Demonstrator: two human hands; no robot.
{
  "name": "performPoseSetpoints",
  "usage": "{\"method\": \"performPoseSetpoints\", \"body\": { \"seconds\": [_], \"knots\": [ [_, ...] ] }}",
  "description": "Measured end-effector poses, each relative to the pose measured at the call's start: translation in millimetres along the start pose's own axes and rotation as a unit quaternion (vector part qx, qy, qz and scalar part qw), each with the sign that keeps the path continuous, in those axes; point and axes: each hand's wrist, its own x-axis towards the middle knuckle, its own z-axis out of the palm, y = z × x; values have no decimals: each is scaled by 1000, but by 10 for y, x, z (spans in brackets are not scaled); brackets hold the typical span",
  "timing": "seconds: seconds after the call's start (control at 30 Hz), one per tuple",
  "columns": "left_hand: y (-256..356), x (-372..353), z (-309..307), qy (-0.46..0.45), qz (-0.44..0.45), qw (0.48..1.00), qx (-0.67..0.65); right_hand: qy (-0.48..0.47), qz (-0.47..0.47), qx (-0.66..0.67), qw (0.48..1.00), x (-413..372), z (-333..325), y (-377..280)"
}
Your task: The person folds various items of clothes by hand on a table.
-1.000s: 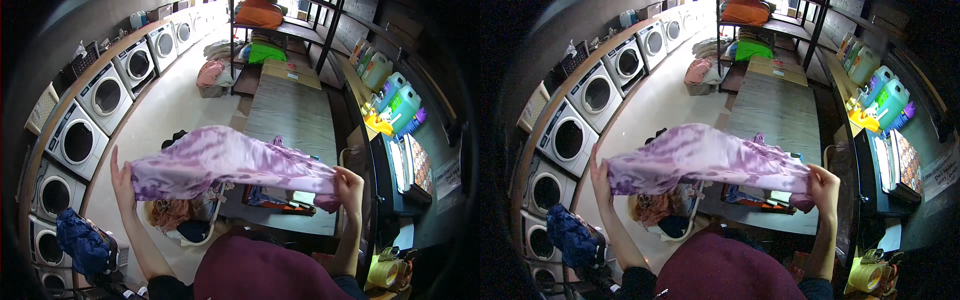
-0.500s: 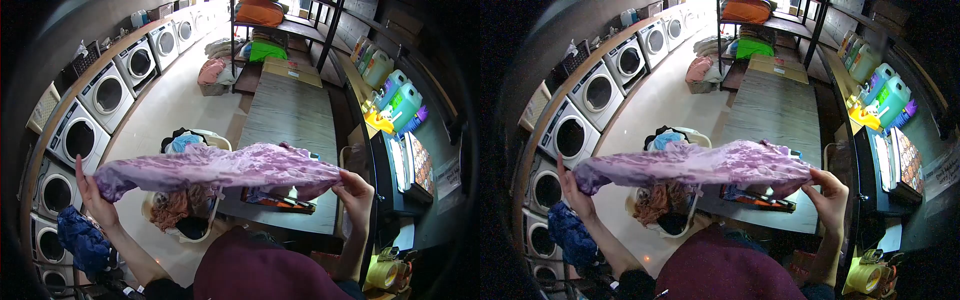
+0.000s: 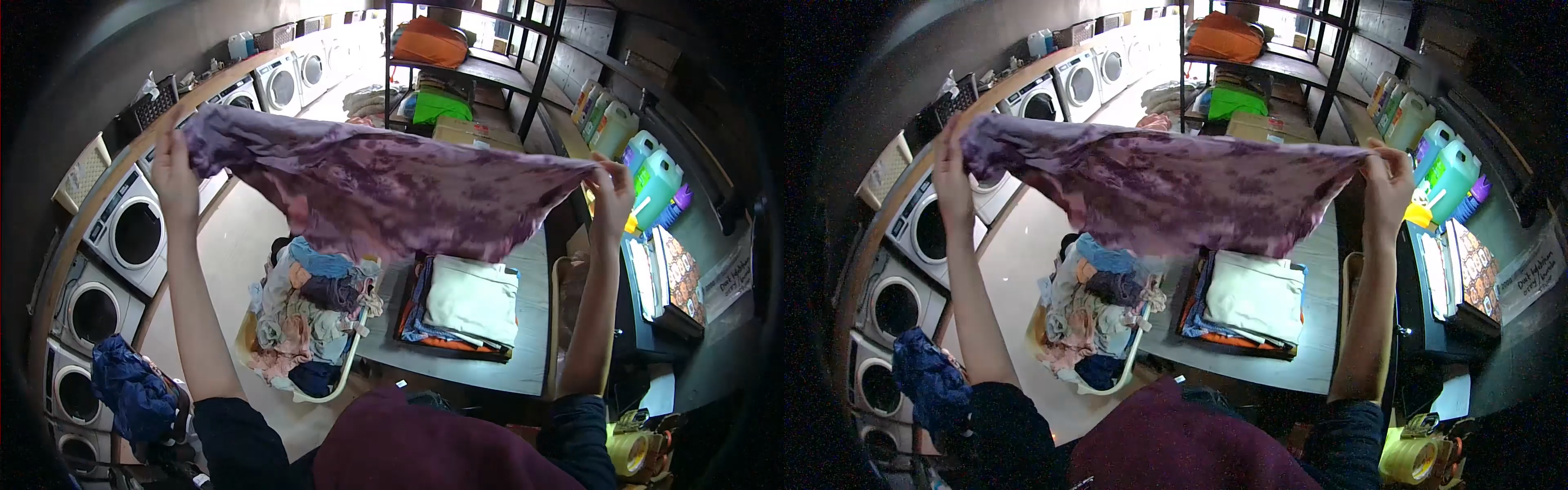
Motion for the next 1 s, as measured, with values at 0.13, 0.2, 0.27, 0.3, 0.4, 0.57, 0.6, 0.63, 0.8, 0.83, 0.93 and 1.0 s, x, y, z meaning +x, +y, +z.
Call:
{"method": "performPoseSetpoints", "body": {
  "seconds": [0.13,0.2,0.27,0.3,0.4,0.57,0.6,0.63,0.8,0.83,0.93,1.0],
  "knots": [
    [327,-238,95,30,78,996,-16,-33,1,22,999,-858,387,63],
    [347,-306,24,19,87,996,-1,-211,-22,-136,968,-1328,508,321],
    [346,-282,-139,15,87,995,44,-267,-157,-188,932,-1282,437,518],
    [369,-281,-215,20,81,996,13,-246,-104,-185,946,-1215,386,330],
    [274,-324,-522,81,73,991,76,-205,-24,-70,976,-940,5,202],
    [-79,-455,-617,61,41,989,126,-199,17,-118,973,-1029,-50,247],
    [-89,-454,-579,63,50,982,172,-197,95,-45,975,-1112,85,121],
    [-109,-448,-533,80,73,971,211,-187,101,-20,977,-1159,166,165],
    [-253,-333,-484,70,13,942,329,-203,203,8,958,-1409,422,363],
    [-353,-295,-529,48,-23,932,358,-277,174,-44,944,-1449,416,318],
    [-935,-171,-718,-26,-60,923,380,-514,10,-305,802,-1424,459,162],
    [-1210,-84,-708,-66,-54,914,396,-586,-77,-460,663,-1320,459,616]
  ]
}}
